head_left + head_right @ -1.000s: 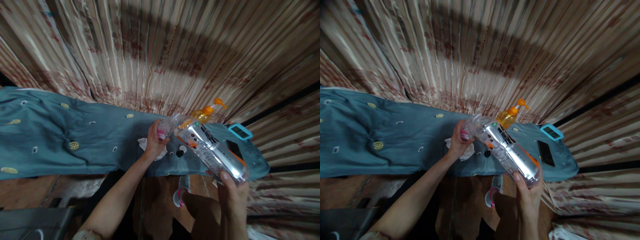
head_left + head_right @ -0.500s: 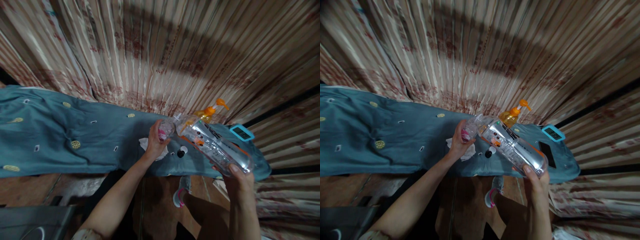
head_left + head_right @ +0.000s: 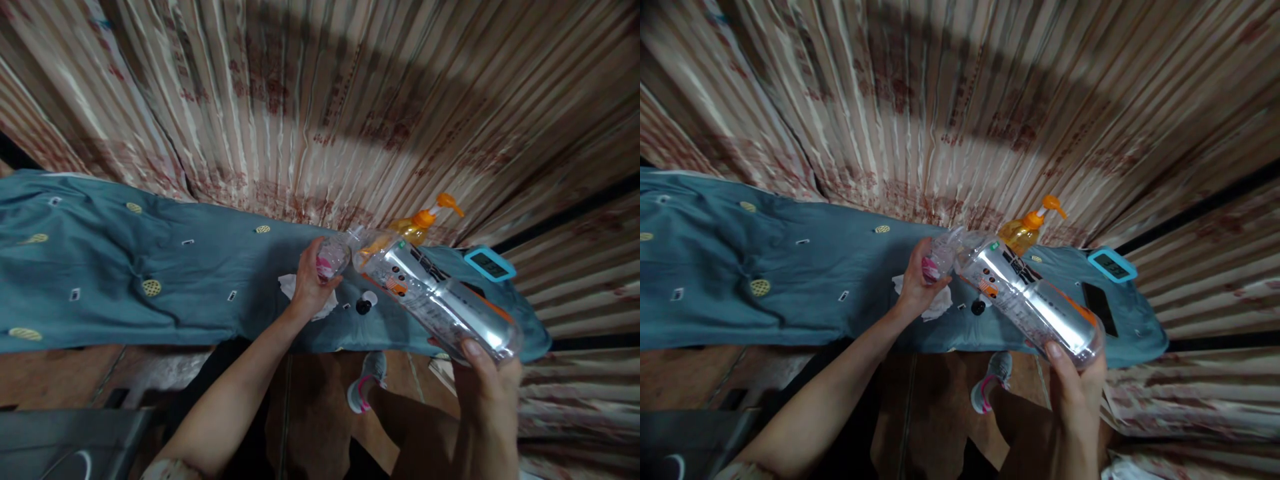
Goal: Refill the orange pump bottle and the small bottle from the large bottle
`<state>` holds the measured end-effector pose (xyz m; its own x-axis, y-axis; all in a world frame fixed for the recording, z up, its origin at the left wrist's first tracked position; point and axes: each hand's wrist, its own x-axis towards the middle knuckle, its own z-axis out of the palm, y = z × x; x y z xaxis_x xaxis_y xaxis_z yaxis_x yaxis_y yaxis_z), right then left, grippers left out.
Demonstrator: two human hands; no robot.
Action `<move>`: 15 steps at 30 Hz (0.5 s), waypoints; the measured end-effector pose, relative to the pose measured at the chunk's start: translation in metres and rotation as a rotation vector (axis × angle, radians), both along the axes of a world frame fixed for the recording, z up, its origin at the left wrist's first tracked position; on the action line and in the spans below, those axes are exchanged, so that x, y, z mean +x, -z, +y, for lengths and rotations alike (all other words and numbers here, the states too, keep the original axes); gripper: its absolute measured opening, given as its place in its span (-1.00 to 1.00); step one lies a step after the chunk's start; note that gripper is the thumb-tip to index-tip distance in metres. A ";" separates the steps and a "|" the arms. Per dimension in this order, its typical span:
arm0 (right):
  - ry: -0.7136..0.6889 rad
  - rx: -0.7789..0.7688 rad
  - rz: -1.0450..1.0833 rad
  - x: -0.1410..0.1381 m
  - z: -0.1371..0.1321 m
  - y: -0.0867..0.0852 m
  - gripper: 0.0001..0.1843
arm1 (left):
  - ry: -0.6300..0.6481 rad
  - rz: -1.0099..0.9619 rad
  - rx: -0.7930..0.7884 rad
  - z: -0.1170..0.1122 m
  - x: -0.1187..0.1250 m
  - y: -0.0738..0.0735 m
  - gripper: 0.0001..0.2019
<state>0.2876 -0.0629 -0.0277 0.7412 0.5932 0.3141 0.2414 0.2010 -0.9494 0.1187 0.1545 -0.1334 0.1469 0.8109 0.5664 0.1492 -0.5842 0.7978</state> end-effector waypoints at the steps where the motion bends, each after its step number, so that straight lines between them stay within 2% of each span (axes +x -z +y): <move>1: 0.012 0.004 -0.008 0.000 -0.001 0.000 -0.20 | 0.000 -0.002 0.000 0.000 0.000 0.000 -0.09; 9: 0.069 -0.073 -0.132 0.010 -0.013 0.014 -0.07 | 0.019 -0.013 0.030 0.003 0.000 0.004 -0.10; 15: -0.013 -0.085 -0.092 0.010 -0.020 0.015 -0.01 | 0.030 0.013 0.019 0.003 -0.002 0.003 -0.09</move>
<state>0.2979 -0.0825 -0.0428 0.7041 0.6297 0.3283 0.3259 0.1241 -0.9372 0.1162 0.1573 -0.1368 0.1788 0.7951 0.5795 0.1419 -0.6037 0.7845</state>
